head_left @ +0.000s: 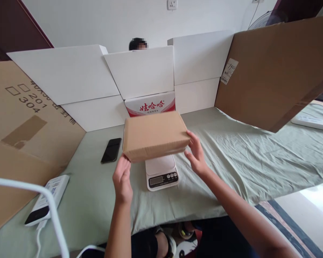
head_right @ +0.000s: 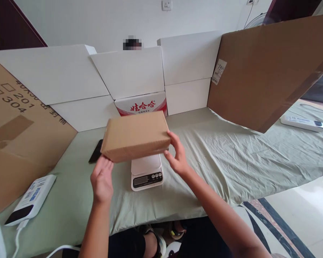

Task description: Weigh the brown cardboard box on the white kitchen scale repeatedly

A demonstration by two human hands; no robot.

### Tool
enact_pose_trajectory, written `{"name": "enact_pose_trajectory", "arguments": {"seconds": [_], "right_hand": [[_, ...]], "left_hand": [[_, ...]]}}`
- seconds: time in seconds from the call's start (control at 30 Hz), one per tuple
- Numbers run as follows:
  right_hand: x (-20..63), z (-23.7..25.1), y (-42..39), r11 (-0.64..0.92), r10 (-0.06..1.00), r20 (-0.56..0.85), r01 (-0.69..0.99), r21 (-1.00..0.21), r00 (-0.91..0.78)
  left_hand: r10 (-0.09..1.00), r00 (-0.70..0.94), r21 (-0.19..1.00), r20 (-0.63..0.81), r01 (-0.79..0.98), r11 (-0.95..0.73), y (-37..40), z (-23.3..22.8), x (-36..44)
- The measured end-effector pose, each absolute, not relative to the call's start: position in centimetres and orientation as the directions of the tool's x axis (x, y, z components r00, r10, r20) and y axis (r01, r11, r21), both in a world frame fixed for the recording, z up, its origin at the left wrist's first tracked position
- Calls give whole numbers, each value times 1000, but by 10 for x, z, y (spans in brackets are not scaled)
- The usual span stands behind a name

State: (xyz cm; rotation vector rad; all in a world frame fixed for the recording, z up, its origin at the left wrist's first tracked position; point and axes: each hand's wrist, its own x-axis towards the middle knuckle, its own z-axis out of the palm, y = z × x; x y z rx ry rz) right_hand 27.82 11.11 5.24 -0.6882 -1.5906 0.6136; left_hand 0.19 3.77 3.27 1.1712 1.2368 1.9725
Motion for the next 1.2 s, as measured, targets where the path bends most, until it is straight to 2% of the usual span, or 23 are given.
{"name": "enact_pose_trajectory", "arguments": {"seconds": [0.1,0.17,0.37,0.57,1.07,1.2], "right_hand": [[262,70,151,665,745,661,11,-747,-94],[249,64,179,631,771,631,-25,-775,-90],[227,13,218,454,884,463,-117,-883,-61],[228,5,217,410,900,427,-158,-898,-90],[234,-5,222,444,880,449,-69,-893,-156],[236,2,217,454,872,451,-34,-890,-191]], "left_hand": [[802,-403,876,441,0,-482,88,57,-1],[816,-376,874,439,-31,-485,120,55,-6],[890,-351,933,291,-101,-345,156,4,-26],[900,-400,959,176,-135,-248,158,-10,-29],[918,-343,978,198,5,-209,157,-8,-26],[881,-360,952,306,90,-294,153,2,-25]]}}
